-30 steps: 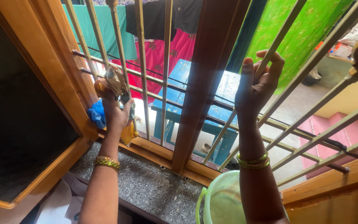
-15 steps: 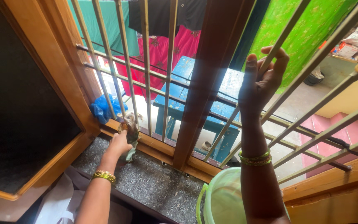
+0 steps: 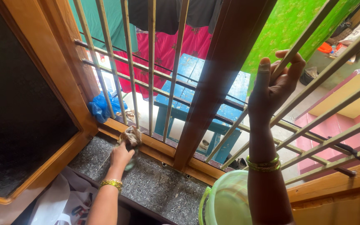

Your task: The person wipes the metal bars of a window grille with a cloth, moving systematically across the bars. The person occasionally dips the cloth into a nearby bucket of water to re-wet it before continuing to wipe the grille.

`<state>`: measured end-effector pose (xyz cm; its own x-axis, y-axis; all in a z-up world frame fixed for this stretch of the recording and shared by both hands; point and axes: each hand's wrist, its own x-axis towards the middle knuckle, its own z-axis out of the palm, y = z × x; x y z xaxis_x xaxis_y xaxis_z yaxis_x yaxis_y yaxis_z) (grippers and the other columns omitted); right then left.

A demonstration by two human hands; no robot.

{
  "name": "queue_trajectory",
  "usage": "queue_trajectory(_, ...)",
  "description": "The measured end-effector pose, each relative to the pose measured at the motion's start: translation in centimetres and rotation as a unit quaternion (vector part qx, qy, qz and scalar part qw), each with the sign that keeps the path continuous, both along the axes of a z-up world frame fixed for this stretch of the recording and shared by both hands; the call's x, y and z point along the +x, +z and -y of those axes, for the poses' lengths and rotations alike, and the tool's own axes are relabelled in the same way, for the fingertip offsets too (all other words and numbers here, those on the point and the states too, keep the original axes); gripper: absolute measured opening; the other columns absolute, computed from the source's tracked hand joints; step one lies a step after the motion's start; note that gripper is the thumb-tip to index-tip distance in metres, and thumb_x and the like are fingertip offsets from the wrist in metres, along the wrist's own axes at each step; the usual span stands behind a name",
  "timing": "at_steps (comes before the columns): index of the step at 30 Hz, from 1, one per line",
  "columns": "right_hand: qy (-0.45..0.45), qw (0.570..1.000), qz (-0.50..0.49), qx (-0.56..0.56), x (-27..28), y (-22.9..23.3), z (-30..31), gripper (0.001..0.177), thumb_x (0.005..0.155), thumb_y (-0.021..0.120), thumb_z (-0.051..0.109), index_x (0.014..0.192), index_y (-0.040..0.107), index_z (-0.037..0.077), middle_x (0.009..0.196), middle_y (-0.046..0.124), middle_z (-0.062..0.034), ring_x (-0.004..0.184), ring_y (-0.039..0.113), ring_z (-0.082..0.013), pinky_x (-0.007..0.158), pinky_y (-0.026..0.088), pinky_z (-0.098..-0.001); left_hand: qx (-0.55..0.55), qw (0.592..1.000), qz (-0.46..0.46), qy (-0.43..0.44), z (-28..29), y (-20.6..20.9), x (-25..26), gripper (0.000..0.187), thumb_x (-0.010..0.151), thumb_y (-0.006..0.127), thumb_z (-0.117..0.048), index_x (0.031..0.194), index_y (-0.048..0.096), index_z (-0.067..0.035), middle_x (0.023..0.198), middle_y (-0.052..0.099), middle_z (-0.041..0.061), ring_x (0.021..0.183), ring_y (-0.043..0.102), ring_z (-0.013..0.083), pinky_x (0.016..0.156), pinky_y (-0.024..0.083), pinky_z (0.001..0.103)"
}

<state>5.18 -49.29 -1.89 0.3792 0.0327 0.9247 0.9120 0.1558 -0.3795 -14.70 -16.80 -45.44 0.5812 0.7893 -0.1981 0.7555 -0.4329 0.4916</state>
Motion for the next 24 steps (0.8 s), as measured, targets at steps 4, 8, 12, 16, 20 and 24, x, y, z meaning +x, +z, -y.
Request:
queue_trajectory(4, -0.003, 1.0, -0.004, -0.003, 0.0, 0.0, 0.0, 0.023, 0.119, 0.067, 0.007, 0.131, 0.048, 0.007, 0.106, 0.05, 0.0011, 0.066, 0.043, -0.0032, 0.056, 0.03, -0.0187, -0.107, 0.973, 0.175, 0.103, 0.0, 0.0, 0.6, 0.055, 0.083, 0.074, -0.045, 0.13, 0.069, -0.018, 0.11, 0.075, 0.017, 0.101, 0.071, 0.0331, 0.093, 0.056, 0.045)
queue_trajectory(8, -0.003, 1.0, -0.006, -0.002, -0.3, 0.1, -0.1, 0.022, 0.119, 0.067, 0.007, 0.131, 0.048, 0.007, 0.097, 0.047, 0.0023, 0.064, 0.041, -0.0026, 0.056, 0.028, -0.0191, -0.258, 0.841, 0.429, 0.207, 0.7, 6.8, 1.7, 0.04, 0.092, 0.062, -0.042, 0.11, 0.067, -0.007, 0.104, 0.071, 0.011, 0.096, 0.069, 0.0246, 0.084, 0.056, 0.044)
queue_trajectory(12, -0.004, 1.0, -0.018, -0.009, -0.7, 0.3, 0.1, 0.021, 0.119, 0.066, 0.008, 0.13, 0.048, 0.008, 0.092, 0.048, 0.002, 0.063, 0.042, -0.0022, 0.056, 0.028, -0.0189, -0.12, 0.799, 0.566, 0.162, -0.1, 17.4, 2.4, 0.046, 0.1, 0.05, -0.047, 0.119, 0.069, -0.009, 0.116, 0.07, 0.012, 0.107, 0.067, 0.0221, 0.092, 0.055, 0.042)
queue_trajectory(16, 0.014, 1.0, -0.028, -0.002, -1.0, 0.4, 0.0, 0.021, 0.119, 0.065, 0.007, 0.13, 0.047, 0.008, 0.089, 0.047, 0.002, 0.064, 0.042, -0.0028, 0.057, 0.028, -0.019, -0.006, 0.756, 0.646, 0.107, -2.3, 27.1, 3.2, 0.06, 0.103, 0.048, -0.048, 0.15, 0.044, -0.012, 0.144, 0.054, 0.015, 0.125, 0.061, 0.0245, 0.104, 0.053, 0.049)
queue_trajectory(20, 0.018, 0.999, -0.041, 0.003, -1.2, 0.5, -0.2, 0.021, 0.118, 0.066, 0.009, 0.129, 0.047, 0.009, 0.075, 0.041, 0.0043, 0.06, 0.039, -0.002, 0.058, 0.024, -0.0187, 0.223, 0.779, 0.559, 0.176, -6.9, 34.5, 5.0, 0.06, 0.103, 0.053, -0.055, 0.15, 0.053, -0.017, 0.148, 0.036, 0.025, 0.14, 0.045, 0.0382, 0.114, 0.051, 0.055)
queue_trajectory(24, -0.009, 0.999, -0.041, 0.0, -1.6, 0.6, -0.2, 0.021, 0.118, 0.066, 0.01, 0.128, 0.048, 0.008, 0.075, 0.04, 0.0042, 0.06, 0.038, -0.002, 0.057, 0.024, -0.0188, 0.432, 0.654, 0.607, 0.129, -10.6, 38.2, 8.1, 0.073, 0.11, 0.059, -0.066, 0.156, 0.032, -0.016, 0.162, 0.01, 0.027, 0.153, 0.021, 0.0427, 0.129, 0.037, 0.054)
